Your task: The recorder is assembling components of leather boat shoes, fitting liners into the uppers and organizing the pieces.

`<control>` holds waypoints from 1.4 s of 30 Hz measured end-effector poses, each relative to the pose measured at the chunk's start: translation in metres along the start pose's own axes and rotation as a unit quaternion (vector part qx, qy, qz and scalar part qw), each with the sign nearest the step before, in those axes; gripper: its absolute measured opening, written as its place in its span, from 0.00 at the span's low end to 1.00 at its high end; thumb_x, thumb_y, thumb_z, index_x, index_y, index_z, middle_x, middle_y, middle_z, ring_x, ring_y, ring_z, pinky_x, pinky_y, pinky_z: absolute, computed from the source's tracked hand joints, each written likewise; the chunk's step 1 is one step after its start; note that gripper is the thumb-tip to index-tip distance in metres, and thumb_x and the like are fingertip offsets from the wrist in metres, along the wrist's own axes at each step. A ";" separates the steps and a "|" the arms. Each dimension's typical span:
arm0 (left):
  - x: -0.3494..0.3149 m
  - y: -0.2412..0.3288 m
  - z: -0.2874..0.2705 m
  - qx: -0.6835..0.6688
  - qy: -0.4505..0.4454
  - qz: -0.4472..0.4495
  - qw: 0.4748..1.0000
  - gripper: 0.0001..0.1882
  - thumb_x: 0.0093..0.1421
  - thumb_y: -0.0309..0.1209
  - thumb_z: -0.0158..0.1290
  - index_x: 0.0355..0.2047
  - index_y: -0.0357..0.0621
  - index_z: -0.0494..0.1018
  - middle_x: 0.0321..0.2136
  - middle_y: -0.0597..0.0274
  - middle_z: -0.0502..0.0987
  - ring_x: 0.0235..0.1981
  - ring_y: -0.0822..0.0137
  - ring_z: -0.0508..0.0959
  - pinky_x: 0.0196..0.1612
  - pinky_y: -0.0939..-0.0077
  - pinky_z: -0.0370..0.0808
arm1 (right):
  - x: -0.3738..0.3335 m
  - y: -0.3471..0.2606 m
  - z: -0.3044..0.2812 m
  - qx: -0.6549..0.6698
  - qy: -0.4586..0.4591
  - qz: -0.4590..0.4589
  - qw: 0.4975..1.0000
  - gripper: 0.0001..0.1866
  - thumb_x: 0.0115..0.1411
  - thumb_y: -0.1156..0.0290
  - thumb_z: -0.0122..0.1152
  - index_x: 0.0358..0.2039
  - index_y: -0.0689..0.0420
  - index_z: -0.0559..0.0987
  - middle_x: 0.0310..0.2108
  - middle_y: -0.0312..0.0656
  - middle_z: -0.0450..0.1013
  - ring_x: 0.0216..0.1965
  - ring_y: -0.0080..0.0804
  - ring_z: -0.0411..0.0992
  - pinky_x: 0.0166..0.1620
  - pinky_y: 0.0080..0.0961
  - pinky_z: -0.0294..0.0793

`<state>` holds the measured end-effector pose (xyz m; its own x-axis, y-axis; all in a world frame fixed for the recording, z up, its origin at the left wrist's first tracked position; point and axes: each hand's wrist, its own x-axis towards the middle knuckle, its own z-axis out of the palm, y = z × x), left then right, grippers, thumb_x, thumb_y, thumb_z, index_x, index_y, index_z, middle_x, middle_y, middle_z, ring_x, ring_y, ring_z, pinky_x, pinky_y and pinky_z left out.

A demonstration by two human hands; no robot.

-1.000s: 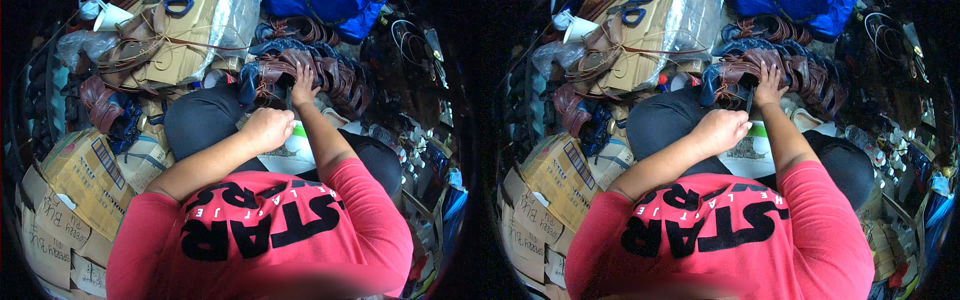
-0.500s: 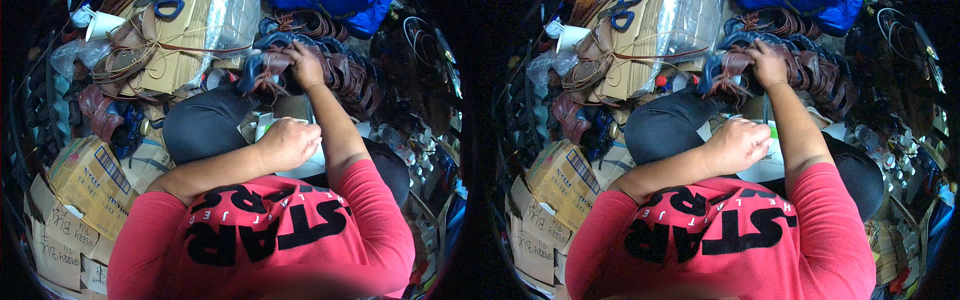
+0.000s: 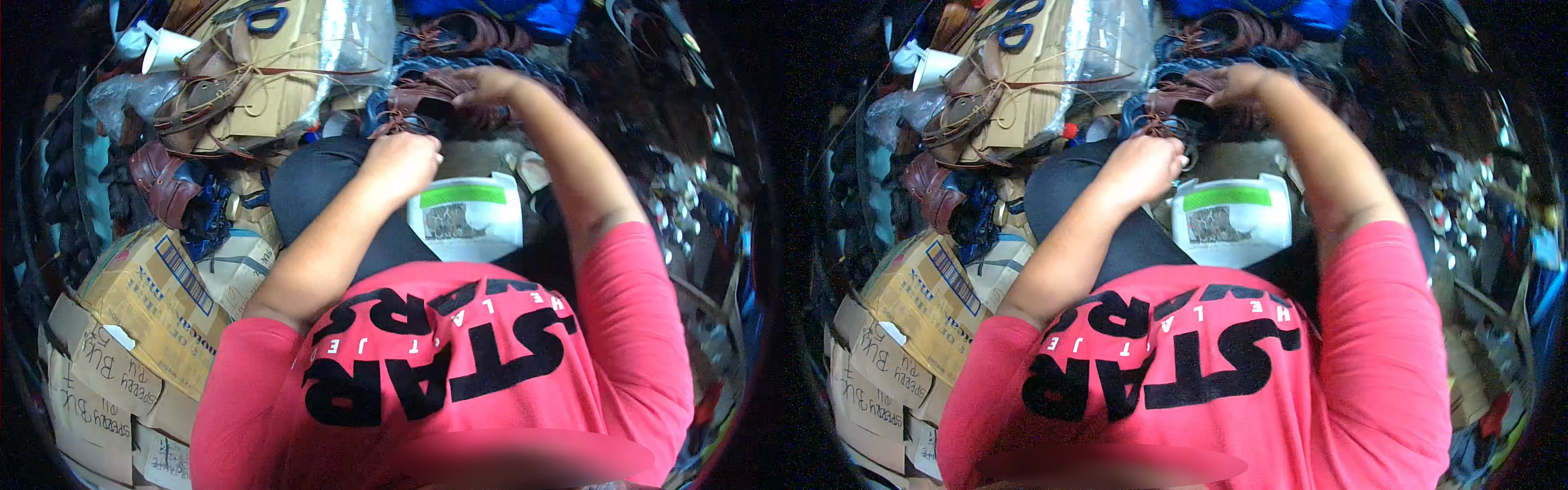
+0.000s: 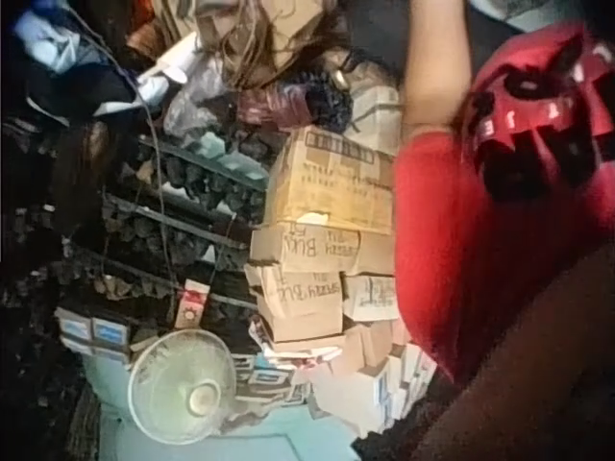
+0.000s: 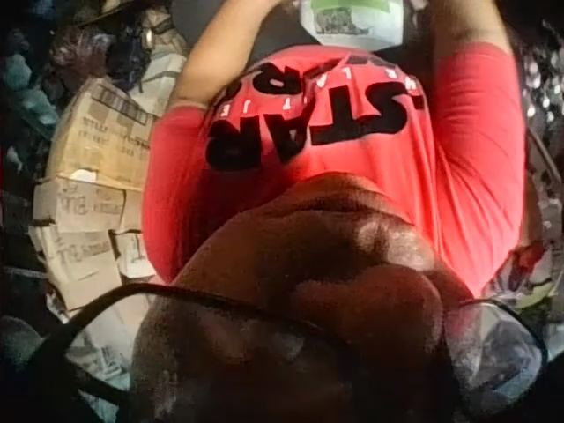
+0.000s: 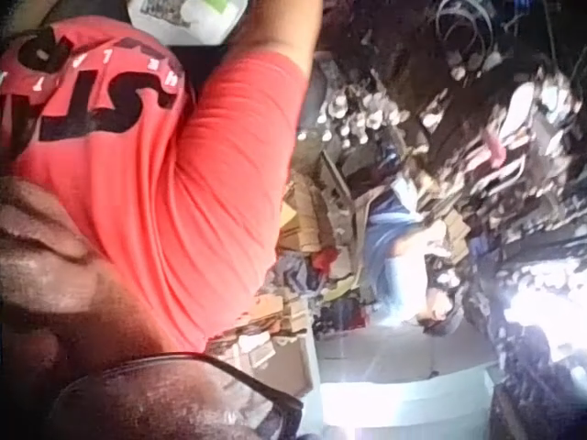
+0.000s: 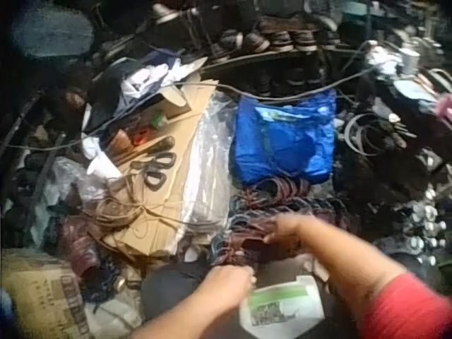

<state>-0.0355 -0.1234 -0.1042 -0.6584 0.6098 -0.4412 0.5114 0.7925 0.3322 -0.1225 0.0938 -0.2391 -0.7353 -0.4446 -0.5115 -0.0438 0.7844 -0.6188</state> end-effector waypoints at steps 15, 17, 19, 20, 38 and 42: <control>0.004 0.010 -0.003 0.207 -0.067 -0.072 0.973 0.14 0.56 0.39 0.48 0.35 0.43 0.73 0.35 0.48 0.75 0.41 0.48 0.73 0.42 0.58 0.69 | -0.527 0.092 0.177 0.194 0.458 0.327 0.804 0.17 0.55 0.60 0.57 0.38 0.60 0.76 0.29 0.37 0.74 0.31 0.24 0.70 0.36 0.24 0.70; 0.006 0.005 -0.006 0.222 -0.073 -0.074 0.969 0.13 0.55 0.39 0.49 0.35 0.44 0.73 0.34 0.48 0.76 0.40 0.49 0.74 0.42 0.58 0.69 | -0.522 0.075 0.242 0.307 0.398 0.385 0.774 0.16 0.53 0.61 0.58 0.34 0.61 0.77 0.27 0.40 0.75 0.28 0.26 0.71 0.33 0.27 0.71; 0.003 0.007 -0.011 0.236 -0.081 -0.080 0.965 0.13 0.55 0.38 0.49 0.36 0.44 0.73 0.34 0.49 0.76 0.40 0.49 0.74 0.42 0.59 0.69 | -0.502 0.057 0.285 0.459 0.324 0.405 0.721 0.15 0.52 0.61 0.59 0.33 0.60 0.78 0.26 0.40 0.75 0.27 0.25 0.71 0.33 0.25 0.71; 0.001 0.011 -0.016 0.243 -0.072 -0.077 0.964 0.12 0.55 0.38 0.50 0.35 0.45 0.73 0.33 0.49 0.76 0.40 0.50 0.74 0.41 0.59 0.69 | -0.491 0.056 0.304 0.448 0.288 0.420 0.735 0.15 0.51 0.61 0.60 0.33 0.60 0.78 0.27 0.42 0.75 0.28 0.28 0.72 0.35 0.26 0.71; -0.011 0.011 -0.009 0.260 -0.066 -0.103 0.958 0.13 0.53 0.38 0.52 0.34 0.44 0.73 0.31 0.49 0.76 0.37 0.50 0.75 0.39 0.62 0.70 | -0.355 0.040 0.369 0.437 0.231 0.600 0.629 0.51 0.37 0.44 0.65 0.57 0.59 0.56 0.52 0.53 0.63 0.53 0.47 0.63 0.55 0.35 0.62; -0.002 0.017 -0.008 0.240 -0.058 -0.087 0.965 0.13 0.52 0.39 0.52 0.34 0.45 0.73 0.31 0.49 0.76 0.37 0.49 0.75 0.40 0.61 0.70 | -0.404 0.065 0.383 0.573 0.413 0.389 0.592 0.34 0.42 0.56 0.60 0.48 0.63 0.69 0.46 0.49 0.69 0.47 0.39 0.68 0.51 0.29 0.64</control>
<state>-0.0299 -0.1114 -0.0908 -0.7047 0.4413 -0.5556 0.6149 0.7705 -0.1680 0.4311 0.1586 -0.3007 -0.3316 0.5919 -0.7347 0.6653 -0.4054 -0.6269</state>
